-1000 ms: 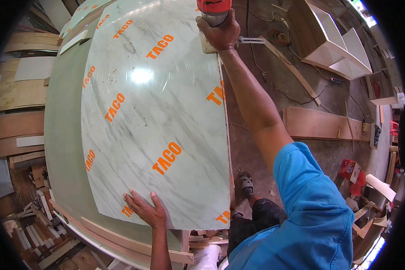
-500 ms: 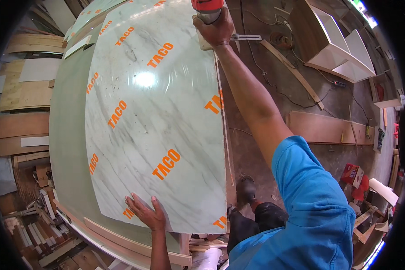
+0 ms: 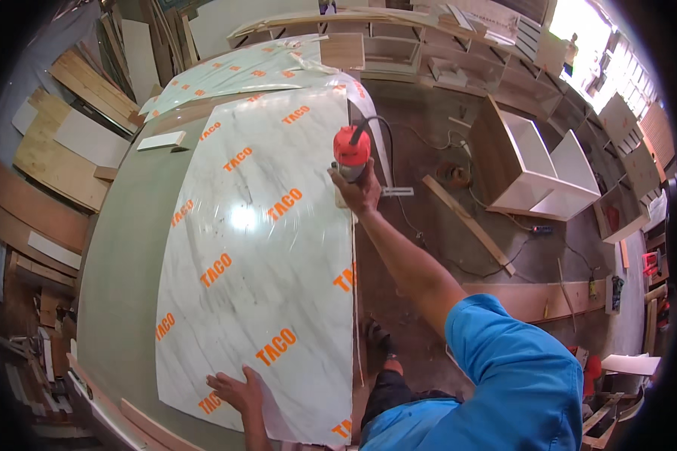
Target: The person trims the edges of a large white wood panel using a power router. They reach down to a power strip to activate the tool before guiding it along the perimeter of the panel by hand.
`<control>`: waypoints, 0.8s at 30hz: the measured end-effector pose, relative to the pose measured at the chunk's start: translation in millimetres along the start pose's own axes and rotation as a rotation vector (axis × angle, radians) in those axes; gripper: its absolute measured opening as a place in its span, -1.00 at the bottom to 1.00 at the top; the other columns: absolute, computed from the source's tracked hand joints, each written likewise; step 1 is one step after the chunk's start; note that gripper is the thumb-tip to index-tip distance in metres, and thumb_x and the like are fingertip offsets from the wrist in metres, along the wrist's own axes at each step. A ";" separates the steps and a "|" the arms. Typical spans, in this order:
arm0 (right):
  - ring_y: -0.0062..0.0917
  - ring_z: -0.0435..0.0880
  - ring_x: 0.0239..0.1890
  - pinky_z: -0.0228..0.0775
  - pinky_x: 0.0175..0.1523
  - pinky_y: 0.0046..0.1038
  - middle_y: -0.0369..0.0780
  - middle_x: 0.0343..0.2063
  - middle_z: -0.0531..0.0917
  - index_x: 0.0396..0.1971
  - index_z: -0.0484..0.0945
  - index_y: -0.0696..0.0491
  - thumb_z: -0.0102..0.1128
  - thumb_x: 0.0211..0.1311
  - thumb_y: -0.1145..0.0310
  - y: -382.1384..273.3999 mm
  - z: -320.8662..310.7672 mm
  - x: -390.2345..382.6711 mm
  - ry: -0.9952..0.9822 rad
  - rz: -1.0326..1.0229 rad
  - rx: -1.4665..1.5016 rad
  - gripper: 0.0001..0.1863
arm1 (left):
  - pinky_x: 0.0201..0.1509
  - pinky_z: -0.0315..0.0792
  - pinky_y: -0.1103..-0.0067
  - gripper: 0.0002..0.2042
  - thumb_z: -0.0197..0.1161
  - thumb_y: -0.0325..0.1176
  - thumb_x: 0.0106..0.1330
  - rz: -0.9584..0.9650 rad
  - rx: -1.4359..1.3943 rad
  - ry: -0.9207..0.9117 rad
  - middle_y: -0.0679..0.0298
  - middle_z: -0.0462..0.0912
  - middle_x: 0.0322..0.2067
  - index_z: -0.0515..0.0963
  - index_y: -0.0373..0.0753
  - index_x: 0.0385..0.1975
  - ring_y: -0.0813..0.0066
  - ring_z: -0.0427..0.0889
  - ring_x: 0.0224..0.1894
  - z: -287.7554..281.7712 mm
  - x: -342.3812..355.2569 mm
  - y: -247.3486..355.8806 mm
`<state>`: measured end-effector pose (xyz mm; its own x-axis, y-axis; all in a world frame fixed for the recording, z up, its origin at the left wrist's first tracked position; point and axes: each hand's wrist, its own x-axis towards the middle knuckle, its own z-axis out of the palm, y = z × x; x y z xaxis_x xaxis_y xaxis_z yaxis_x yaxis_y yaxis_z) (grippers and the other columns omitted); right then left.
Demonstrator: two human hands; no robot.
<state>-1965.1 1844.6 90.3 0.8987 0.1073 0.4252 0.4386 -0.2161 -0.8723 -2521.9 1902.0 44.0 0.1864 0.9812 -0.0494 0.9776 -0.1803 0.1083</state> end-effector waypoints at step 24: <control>-0.41 0.71 -0.14 0.56 -0.01 -0.34 -0.18 -0.15 0.67 0.00 0.48 0.15 0.64 -0.17 0.36 41.1 62.7 44.6 0.222 -0.290 0.211 -0.33 | 0.47 -0.34 -0.21 -0.11 -0.19 0.18 0.48 -0.072 0.172 0.064 -0.38 -0.30 0.47 -0.24 -0.53 0.47 -0.23 -0.35 0.56 12.3 171.4 263.0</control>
<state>-1907.1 1901.4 58.3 0.7270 -0.0821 0.6817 0.6840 -0.0016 -0.7295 -2231.7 2022.0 51.9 0.1138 0.9934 0.0134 0.9915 -0.1127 -0.0647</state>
